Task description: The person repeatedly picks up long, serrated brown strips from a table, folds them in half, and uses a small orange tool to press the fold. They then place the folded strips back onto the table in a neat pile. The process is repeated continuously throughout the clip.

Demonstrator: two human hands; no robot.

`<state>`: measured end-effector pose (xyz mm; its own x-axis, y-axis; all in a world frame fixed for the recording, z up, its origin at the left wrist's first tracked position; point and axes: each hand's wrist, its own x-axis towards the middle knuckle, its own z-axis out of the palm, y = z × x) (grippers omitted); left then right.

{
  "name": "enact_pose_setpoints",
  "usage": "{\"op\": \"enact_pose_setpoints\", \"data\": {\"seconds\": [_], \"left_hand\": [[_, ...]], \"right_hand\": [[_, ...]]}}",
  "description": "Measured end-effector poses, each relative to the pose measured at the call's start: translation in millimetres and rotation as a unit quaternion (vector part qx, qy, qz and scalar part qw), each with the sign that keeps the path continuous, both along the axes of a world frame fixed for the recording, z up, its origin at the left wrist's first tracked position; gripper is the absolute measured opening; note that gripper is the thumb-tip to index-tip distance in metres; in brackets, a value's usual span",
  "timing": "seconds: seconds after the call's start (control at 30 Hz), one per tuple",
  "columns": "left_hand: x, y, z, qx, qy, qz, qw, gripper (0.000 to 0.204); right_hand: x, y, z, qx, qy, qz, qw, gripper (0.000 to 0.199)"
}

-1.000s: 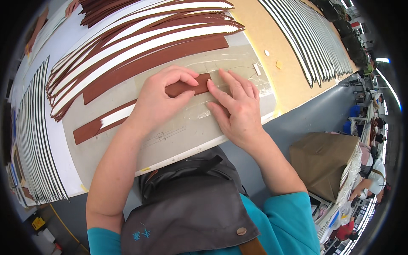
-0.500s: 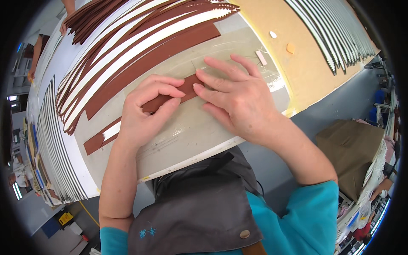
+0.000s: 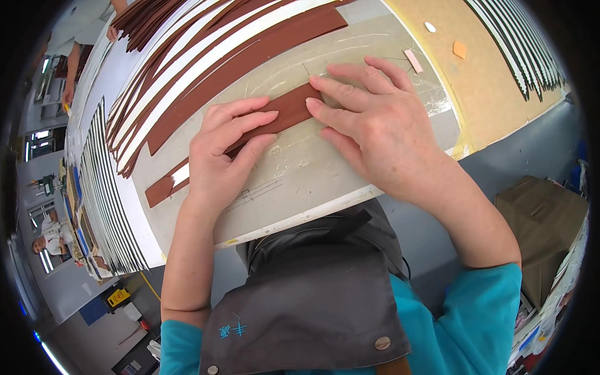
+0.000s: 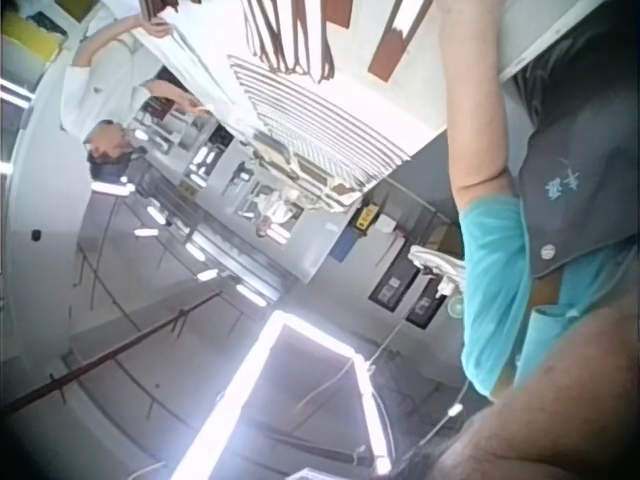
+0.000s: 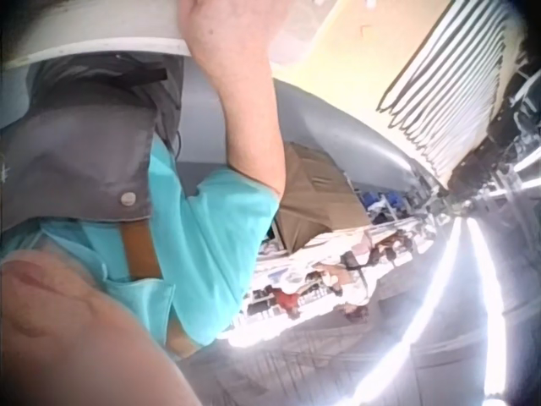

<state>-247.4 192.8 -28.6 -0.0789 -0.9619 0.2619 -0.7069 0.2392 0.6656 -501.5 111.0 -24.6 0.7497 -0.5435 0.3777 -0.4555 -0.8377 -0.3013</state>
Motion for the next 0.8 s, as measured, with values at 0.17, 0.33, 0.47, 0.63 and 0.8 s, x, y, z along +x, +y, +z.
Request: {"op": "enact_pose_setpoints", "data": {"seconds": [0.17,0.33,0.47,0.63,0.8], "left_hand": [[-3,1,3,0.016,-0.016,0.007,1.0,0.027],[-3,1,-2,-0.024,-0.033,-0.011,0.999,0.025],[-4,3,-5,-0.044,-0.046,-0.01,0.998,0.025],[-5,3,-6,-0.06,-0.052,-0.006,0.997,0.025],[0,13,-4,-0.076,-0.147,-0.012,0.986,0.03]], "right_hand": [[1,-2,1,0.003,0.003,0.012,1.0,0.039],[5,-7,4,-0.007,0.007,0.052,0.999,0.042],[16,-13,3,0.008,0.008,0.108,0.994,0.047],[24,-13,1,-0.035,-0.007,0.091,0.995,0.039],[15,-21,8,-0.047,0.024,0.081,0.995,0.037]]}}
